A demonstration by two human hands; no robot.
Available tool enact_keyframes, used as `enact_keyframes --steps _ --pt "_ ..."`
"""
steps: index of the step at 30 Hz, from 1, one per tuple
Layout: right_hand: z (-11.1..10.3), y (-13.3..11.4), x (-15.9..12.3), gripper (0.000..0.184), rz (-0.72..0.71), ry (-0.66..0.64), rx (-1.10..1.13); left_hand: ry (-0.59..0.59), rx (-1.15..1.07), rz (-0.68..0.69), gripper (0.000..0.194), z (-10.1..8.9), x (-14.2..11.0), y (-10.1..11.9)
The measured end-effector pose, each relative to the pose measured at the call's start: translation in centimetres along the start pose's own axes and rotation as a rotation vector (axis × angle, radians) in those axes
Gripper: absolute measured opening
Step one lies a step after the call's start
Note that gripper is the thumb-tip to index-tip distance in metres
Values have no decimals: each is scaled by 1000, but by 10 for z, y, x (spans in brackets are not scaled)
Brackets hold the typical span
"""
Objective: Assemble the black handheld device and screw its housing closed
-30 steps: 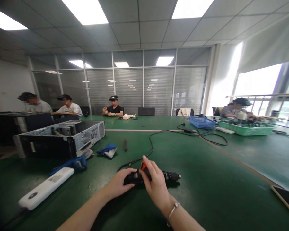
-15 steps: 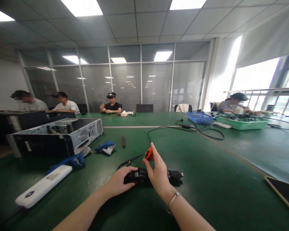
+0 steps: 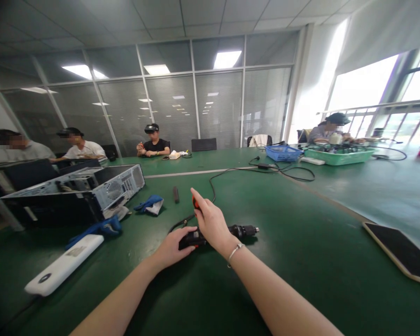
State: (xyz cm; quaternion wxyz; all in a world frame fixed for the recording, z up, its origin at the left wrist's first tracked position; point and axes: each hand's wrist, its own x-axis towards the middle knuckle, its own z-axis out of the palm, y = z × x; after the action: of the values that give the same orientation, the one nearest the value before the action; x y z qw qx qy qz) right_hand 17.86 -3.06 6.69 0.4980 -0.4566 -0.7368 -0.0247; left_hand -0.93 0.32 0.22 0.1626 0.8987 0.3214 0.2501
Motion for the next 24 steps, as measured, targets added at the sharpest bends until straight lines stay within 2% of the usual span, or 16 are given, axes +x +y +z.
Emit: enact_keyframes --steps 6,12,14,19,24 --pt "7 -6 -6 55 98 112 -54 -13 13 -7 54 -1 -1 0" --pt "9 2 -18 62 110 147 178 -20 16 -3 54 -5 -1 5" --pt "8 6 -19 62 118 149 169 -32 15 -16 55 -6 -1 7" --pt "6 13 -18 54 104 197 77 -38 23 -33 55 -7 -1 6" --pt "4 9 -18 60 38 161 99 -41 16 -31 56 -6 0 4"
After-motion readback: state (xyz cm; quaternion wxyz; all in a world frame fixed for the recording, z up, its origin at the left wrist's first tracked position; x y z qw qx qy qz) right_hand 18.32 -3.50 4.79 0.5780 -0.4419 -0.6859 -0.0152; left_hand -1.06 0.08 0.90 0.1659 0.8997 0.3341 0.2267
